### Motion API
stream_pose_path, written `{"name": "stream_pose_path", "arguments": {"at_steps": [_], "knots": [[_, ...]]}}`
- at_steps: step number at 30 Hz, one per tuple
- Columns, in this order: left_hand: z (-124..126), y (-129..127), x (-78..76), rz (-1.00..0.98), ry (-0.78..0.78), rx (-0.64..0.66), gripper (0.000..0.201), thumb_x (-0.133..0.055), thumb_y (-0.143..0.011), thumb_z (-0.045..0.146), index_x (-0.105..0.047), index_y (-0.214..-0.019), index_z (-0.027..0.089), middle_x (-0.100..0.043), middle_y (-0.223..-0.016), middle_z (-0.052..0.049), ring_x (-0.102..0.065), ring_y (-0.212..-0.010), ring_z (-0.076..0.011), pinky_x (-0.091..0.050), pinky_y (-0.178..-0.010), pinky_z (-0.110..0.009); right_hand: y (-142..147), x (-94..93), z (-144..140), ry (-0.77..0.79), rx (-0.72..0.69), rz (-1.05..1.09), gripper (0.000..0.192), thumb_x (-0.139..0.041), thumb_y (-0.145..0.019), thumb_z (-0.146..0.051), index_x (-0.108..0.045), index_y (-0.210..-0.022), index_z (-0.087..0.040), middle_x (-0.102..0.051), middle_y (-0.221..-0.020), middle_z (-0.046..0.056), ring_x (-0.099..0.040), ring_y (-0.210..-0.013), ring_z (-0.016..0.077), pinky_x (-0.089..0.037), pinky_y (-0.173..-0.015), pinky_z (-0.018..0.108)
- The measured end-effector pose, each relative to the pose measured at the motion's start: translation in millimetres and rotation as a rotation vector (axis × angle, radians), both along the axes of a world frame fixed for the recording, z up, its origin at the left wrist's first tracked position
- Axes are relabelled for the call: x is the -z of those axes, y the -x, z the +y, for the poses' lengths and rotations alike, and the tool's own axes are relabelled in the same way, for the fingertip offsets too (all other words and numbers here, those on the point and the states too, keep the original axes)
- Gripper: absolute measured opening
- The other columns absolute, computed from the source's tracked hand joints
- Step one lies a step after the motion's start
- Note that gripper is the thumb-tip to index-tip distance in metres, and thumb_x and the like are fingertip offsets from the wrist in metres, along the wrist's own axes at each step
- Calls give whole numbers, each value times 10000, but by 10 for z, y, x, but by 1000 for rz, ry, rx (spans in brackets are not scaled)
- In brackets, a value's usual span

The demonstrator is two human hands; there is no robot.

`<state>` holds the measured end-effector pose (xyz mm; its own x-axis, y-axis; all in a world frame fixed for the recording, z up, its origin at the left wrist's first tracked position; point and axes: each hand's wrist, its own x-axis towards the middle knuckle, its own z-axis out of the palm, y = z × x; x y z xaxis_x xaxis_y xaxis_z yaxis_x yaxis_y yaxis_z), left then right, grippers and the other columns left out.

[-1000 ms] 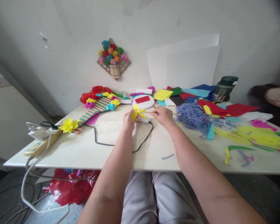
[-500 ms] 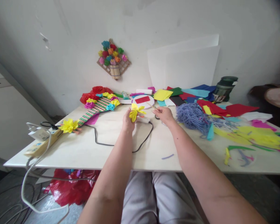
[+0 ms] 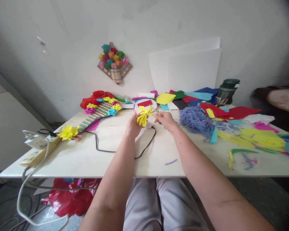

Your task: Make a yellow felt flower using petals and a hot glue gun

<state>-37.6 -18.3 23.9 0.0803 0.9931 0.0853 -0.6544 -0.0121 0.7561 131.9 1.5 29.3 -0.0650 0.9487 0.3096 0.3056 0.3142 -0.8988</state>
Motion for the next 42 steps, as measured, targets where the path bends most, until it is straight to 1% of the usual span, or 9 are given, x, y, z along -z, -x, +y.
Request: {"name": "stream_pose_path", "arguments": {"at_steps": [8, 13, 16, 20, 24, 32, 35, 39, 42], "knots": [[-38, -33, -34, 49, 1, 14, 382, -533, -789, 484, -652, -883, 133, -675, -853, -104, -648, -878, -225, -491, -751, -317, 40, 15, 49, -5, 25, 198, 154, -627, -629, -312, -608, -673, -165, -624, -539, -2, -562, -551, 125, -423, -563, 241], [-10, -14, -2, 103, -33, 37, 420, -541, -766, 513, -662, -890, 131, -680, -868, -110, -642, -883, -227, -482, -693, -289, 46, -19, 38, 9, 43, 280, 86, -619, -607, -197, -605, -689, -175, -645, -611, -7, -614, -600, 141, -480, -629, 273], [21, 6, 29, 143, -25, -3, 395, -566, -738, 513, -646, -824, 136, -671, -824, -97, -638, -807, -201, -471, -638, -265, 33, -35, 30, -23, 57, 291, 111, -588, -607, -181, -619, -713, -174, -648, -649, -6, -614, -630, 140, -483, -654, 276], [55, 27, 58, 145, -30, -115, 316, -646, -668, 459, -557, -730, 162, -622, -703, -28, -609, -664, -131, -465, -633, -238, 17, -37, 22, -69, 35, 253, 163, -564, -613, -218, -633, -753, -169, -645, -661, -3, -595, -632, 140, -471, -636, 272], [59, 29, 66, 162, -55, -167, 354, -731, -585, 372, -498, -778, 189, -557, -618, 40, -567, -557, -99, -463, -578, -227, 15, -44, 5, -91, -14, 216, 189, -556, -609, -239, -638, -760, -163, -627, -646, -9, -564, -615, 132, -447, -610, 259], [10, 34, 66, 304, -99, -128, 485, -729, -611, 361, -546, -1021, 181, -650, -738, -34, -619, -615, -154, -439, -460, -211, 38, -43, -26, -156, -117, 126, 212, -535, -646, -227, -635, -822, -162, -663, -768, 24, -605, -709, 150, -466, -676, 278], [-6, 37, 58, 362, -109, -103, 471, -723, -620, 370, -580, -1017, 160, -667, -766, -59, -617, -607, -152, -399, -416, -193, 48, -22, -15, -185, -140, 111, 218, -535, -659, -228, -634, -844, -168, -675, -807, 30, -621, -735, 157, -478, -694, 286], [-15, 43, 49, 404, -104, -50, 400, -721, -614, 354, -636, -938, 133, -656, -724, -53, -554, -501, -106, -340, -382, -185, 60, 21, 11, -243, -167, 63, 216, -540, -677, -223, -636, -863, -172, -684, -827, 32, -634, -769, 163, -488, -718, 290], [-25, 47, 47, 454, -87, -5, 353, -710, -612, 355, -658, -868, 117, -647, -687, -58, -559, -510, -116, -353, -404, -193, 64, 52, 28, -287, -171, 14, 220, -539, -693, -211, -638, -885, -170, -690, -847, 41, -640, -795, 168, -494, -739, 296]]}}
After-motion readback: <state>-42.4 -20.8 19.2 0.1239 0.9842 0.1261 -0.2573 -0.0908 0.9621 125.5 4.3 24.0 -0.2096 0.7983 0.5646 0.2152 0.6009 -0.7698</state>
